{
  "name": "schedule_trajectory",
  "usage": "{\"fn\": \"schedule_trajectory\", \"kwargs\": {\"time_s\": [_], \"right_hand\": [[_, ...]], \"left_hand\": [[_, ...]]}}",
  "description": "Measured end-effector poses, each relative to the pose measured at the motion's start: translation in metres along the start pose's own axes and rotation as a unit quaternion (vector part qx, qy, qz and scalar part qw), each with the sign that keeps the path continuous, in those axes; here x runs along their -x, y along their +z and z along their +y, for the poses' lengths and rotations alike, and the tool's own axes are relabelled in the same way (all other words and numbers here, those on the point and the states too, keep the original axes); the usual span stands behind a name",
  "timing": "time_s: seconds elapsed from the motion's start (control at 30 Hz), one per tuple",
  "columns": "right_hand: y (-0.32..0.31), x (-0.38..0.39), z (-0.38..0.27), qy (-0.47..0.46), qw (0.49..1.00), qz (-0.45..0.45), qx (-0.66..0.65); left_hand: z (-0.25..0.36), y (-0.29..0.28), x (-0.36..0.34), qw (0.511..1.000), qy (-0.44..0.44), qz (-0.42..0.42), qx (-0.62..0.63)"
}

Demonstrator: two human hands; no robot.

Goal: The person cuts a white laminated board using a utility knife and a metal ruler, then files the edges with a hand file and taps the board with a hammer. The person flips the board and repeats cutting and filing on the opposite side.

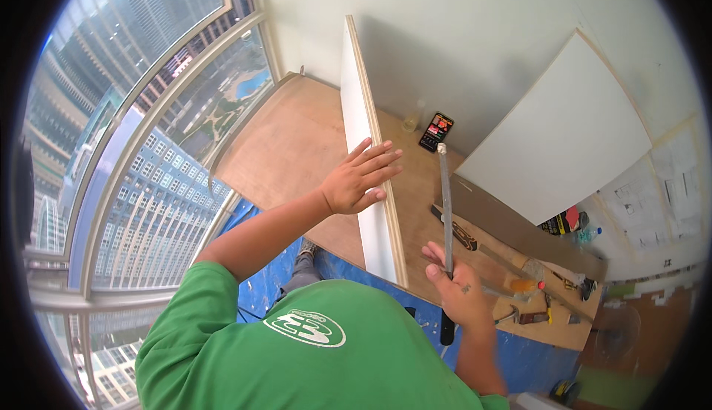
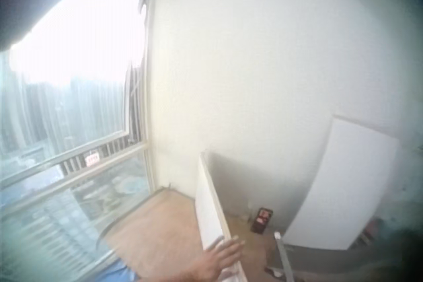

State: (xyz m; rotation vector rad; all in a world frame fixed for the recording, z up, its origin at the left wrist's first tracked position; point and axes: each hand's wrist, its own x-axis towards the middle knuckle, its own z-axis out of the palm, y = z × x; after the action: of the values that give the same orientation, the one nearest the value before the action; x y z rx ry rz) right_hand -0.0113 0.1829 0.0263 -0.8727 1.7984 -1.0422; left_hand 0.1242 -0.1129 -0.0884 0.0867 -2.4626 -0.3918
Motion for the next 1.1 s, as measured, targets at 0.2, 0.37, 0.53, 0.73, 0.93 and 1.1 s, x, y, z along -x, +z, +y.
{"fn": "schedule_trajectory", "kwargs": {"time_s": [0.2, 0.37, 0.53, 0.73, 0.93, 1.1], "right_hand": [[0.044, -0.032, -0.041, 0.068, 0.991, 0.066, 0.098], [0.092, -0.04, -0.076, 0.209, 0.951, 0.131, 0.185], [0.13, -0.049, -0.086, 0.209, 0.924, 0.206, 0.246], [0.153, -0.054, -0.059, 0.135, 0.888, 0.3, 0.32], [0.164, -0.061, -0.047, 0.112, 0.855, 0.339, 0.377], [0.173, -0.06, -0.043, 0.094, 0.838, 0.365, 0.393]], "left_hand": [[-0.096, 0.002, -0.037, 0.994, -0.021, 0.065, 0.087], [-0.184, 0.008, -0.07, 0.983, -0.075, 0.136, 0.098], [-0.261, 0.019, -0.12, 0.931, -0.183, 0.215, 0.23], [-0.331, 0.032, -0.169, 0.801, -0.411, 0.188, 0.394], [-0.394, 0.029, -0.183, 0.79, -0.462, 0.129, 0.381], [-0.374, 0.021, -0.177, 0.795, -0.433, 0.231, 0.357]]}}
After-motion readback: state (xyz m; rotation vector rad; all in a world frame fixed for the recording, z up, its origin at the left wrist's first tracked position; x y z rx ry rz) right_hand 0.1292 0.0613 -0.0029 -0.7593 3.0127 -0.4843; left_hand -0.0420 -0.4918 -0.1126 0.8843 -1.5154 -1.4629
